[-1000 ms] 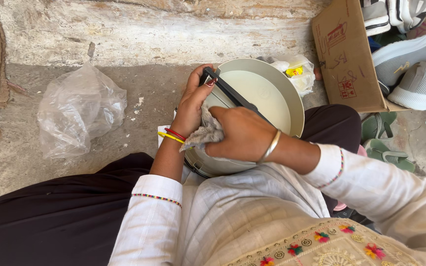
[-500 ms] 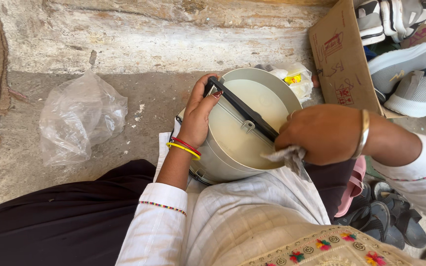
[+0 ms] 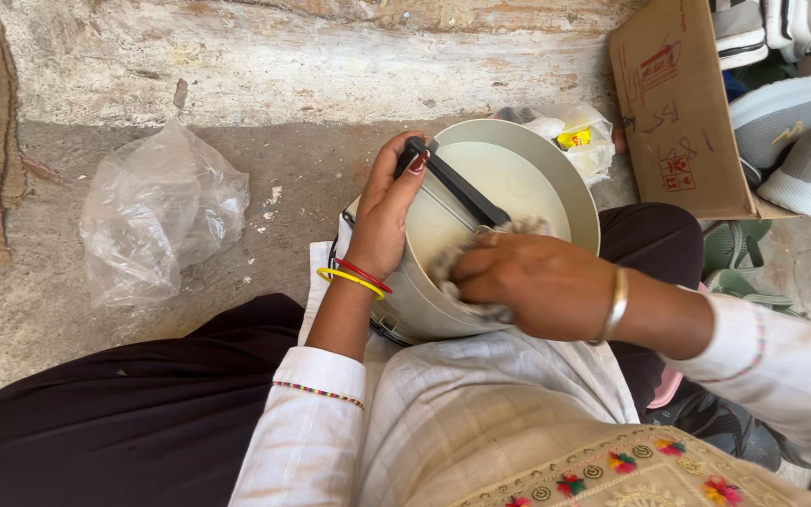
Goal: The person wipes the inside and outside of a beige plastic container with a cloth, then places a clear plastic bag inside. The person sits on the ground during the task.
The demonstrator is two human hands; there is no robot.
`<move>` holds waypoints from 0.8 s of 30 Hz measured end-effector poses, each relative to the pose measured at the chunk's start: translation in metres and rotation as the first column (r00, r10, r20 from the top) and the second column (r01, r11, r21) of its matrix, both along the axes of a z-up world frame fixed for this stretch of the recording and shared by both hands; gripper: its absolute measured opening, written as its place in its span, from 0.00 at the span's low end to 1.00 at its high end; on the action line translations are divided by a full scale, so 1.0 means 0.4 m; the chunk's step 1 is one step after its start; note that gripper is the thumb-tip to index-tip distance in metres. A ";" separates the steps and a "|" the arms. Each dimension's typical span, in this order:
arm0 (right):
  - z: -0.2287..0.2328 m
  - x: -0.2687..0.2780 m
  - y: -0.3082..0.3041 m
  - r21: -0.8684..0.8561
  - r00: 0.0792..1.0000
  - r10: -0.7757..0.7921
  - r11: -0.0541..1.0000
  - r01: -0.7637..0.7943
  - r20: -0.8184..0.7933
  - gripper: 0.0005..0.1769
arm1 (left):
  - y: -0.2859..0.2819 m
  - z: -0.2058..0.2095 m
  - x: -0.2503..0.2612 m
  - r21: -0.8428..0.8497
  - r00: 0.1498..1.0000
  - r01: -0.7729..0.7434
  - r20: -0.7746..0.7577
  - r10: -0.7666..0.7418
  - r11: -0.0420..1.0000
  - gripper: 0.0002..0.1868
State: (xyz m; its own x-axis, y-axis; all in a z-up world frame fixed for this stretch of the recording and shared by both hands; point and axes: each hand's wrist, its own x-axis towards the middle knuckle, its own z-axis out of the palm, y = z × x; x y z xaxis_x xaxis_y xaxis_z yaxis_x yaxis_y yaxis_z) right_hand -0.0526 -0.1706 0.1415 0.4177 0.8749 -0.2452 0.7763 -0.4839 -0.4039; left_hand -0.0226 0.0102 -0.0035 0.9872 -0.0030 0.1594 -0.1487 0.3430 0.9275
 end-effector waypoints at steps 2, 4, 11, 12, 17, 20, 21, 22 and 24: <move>0.027 0.024 -0.042 -0.158 0.996 0.043 0.986 -0.056 -0.083 0.22 | -0.011 0.004 0.002 -0.028 1.000 -0.009 -0.020 0.008 1.000 0.22; 0.035 0.026 -0.055 -0.179 0.994 0.047 0.982 -0.064 -0.096 0.23 | -0.016 0.004 0.010 -0.056 0.999 -0.005 -0.036 0.003 0.998 0.22; -0.012 0.022 0.078 0.135 0.959 -0.106 0.988 0.073 0.263 0.27 | -0.012 0.001 0.009 0.061 0.999 -0.045 -0.010 0.046 0.997 0.23; -0.018 0.030 0.098 0.146 0.938 -0.157 0.982 0.116 0.309 0.24 | -0.010 0.002 0.008 0.061 0.999 -0.049 -0.012 0.050 0.997 0.23; -0.030 0.053 0.128 -0.007 0.914 -0.233 0.969 0.249 0.332 0.15 | -0.010 0.009 0.015 0.027 0.998 -0.021 -0.052 0.022 0.999 0.23; -0.028 0.008 0.096 -0.077 0.901 -0.240 0.956 0.285 0.360 0.11 | -0.014 0.013 0.007 0.026 0.999 -0.027 -0.045 0.028 0.999 0.23; -0.024 -0.002 0.083 -0.107 0.898 -0.243 0.948 0.300 0.367 0.10 | -0.016 0.016 0.009 -0.010 0.998 -0.018 -0.055 0.017 1.000 0.23; -0.021 -0.008 0.073 -0.119 0.900 -0.238 0.947 0.298 0.365 0.10 | -0.019 0.019 0.012 0.007 0.998 -0.021 -0.065 0.021 1.000 0.23; -0.016 -0.009 0.060 -0.142 0.904 -0.229 0.944 0.296 0.362 0.10 | -0.025 0.022 0.009 0.040 0.996 -0.025 -0.084 0.028 0.999 0.23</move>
State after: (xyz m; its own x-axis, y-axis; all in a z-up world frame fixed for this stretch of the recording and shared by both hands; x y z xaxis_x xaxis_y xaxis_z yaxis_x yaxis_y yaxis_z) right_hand -0.0562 -0.1467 0.1351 0.7125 0.6727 -0.1993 0.6830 -0.7301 -0.0224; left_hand -0.0191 0.0001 0.0052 0.9970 0.0185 0.0753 -0.0774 0.3034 0.9497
